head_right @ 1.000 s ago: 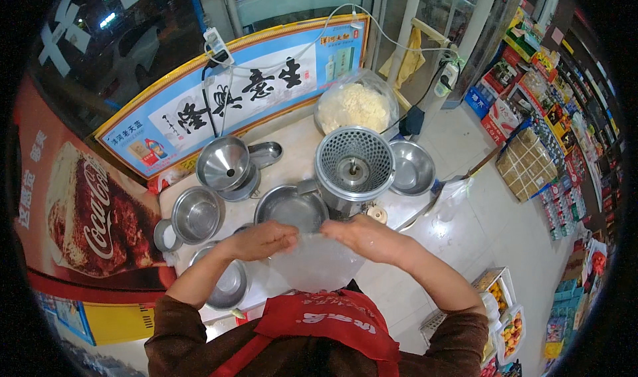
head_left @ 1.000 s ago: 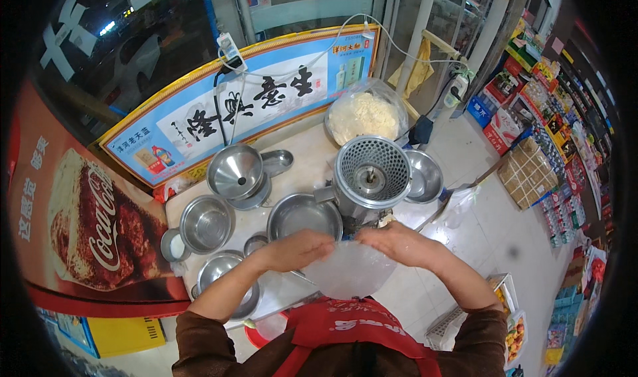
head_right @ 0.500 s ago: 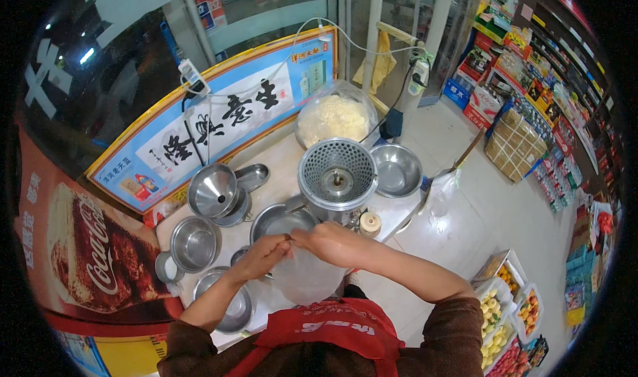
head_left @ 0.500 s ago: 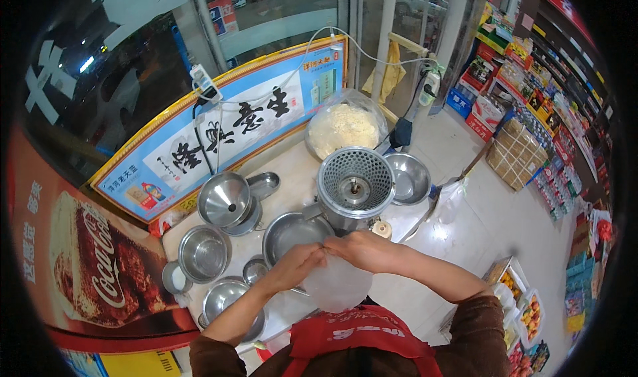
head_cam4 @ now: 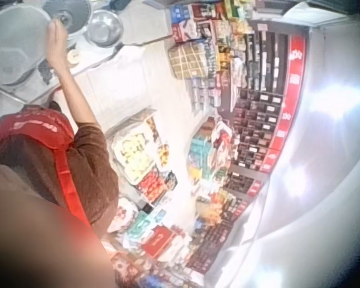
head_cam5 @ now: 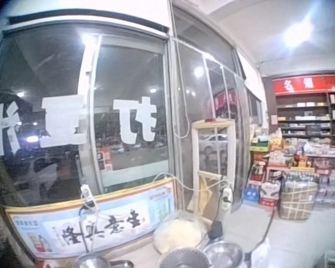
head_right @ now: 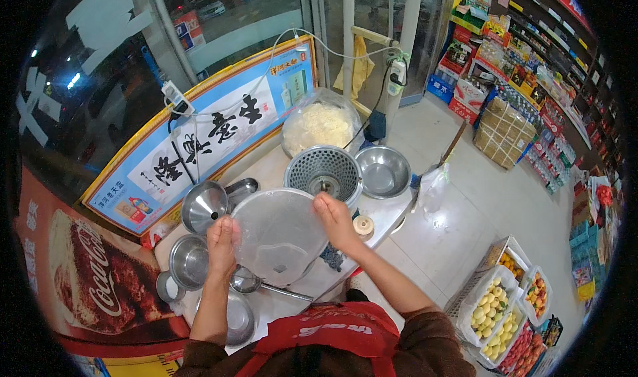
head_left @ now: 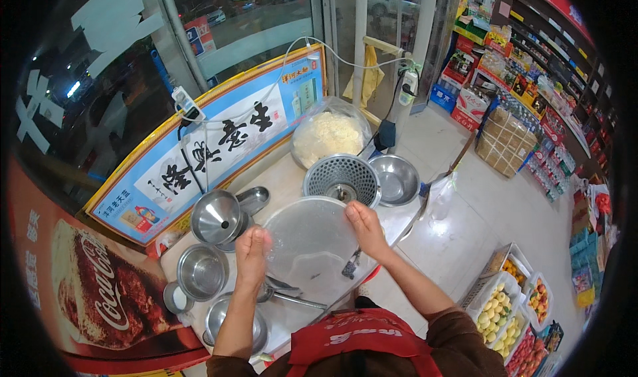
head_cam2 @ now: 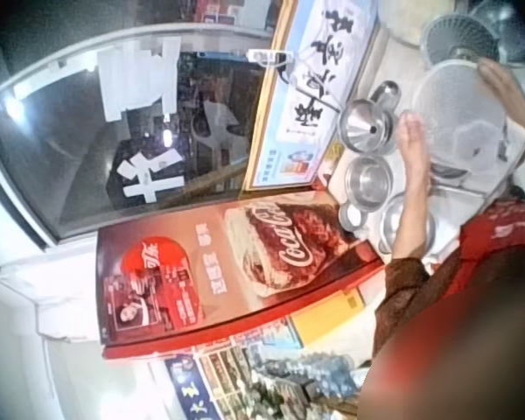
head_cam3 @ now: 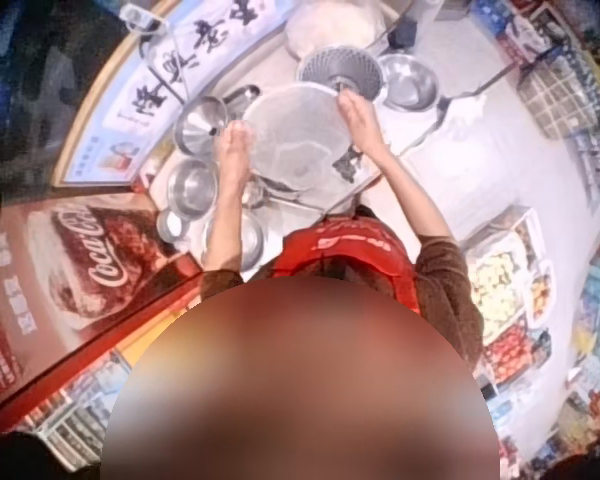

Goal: The person assembles a food processor by placing a plastic liner into the perforated drum, then inserting a cylindrical wooden component into the center. They handle multiple metal bowls and lids on the counter while positioning the parts.

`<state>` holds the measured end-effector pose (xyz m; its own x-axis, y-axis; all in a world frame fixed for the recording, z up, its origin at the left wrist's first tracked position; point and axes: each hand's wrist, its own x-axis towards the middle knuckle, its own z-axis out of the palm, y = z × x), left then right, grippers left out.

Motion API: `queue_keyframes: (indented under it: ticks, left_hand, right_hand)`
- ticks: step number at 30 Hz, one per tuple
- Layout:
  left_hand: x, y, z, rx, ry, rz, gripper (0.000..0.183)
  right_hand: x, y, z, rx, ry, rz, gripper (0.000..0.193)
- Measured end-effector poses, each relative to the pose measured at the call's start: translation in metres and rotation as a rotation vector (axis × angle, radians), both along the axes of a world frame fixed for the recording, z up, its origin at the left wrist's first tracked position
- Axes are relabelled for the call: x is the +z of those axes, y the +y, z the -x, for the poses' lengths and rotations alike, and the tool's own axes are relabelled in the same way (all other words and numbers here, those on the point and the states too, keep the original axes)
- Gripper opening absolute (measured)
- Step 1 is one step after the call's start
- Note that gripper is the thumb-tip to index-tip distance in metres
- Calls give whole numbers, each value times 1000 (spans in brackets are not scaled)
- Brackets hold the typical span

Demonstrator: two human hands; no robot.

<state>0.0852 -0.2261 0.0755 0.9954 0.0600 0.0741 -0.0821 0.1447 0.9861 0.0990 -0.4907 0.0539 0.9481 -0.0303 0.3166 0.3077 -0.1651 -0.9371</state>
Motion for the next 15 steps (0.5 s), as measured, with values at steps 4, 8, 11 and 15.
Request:
queue_keyframes:
  ticks: [4,8,11,15]
  left_hand:
    - [-10,-14,-12,144,4,229,28]
    - [-12,-15,-16,174,-22,182,30]
    - [-2,-5,-11,-63,-55,-256,29]
    - [15,-19,0,-453,-302,-730,17]
  right_hand:
    - [-48,34,18,-162,256,-524,32]
    - [-57,43,26,-99,311,-678,29]
    - [-29,16,22,-234,80,-286,26]
    - [20,-6,23,22,-305,548,25]
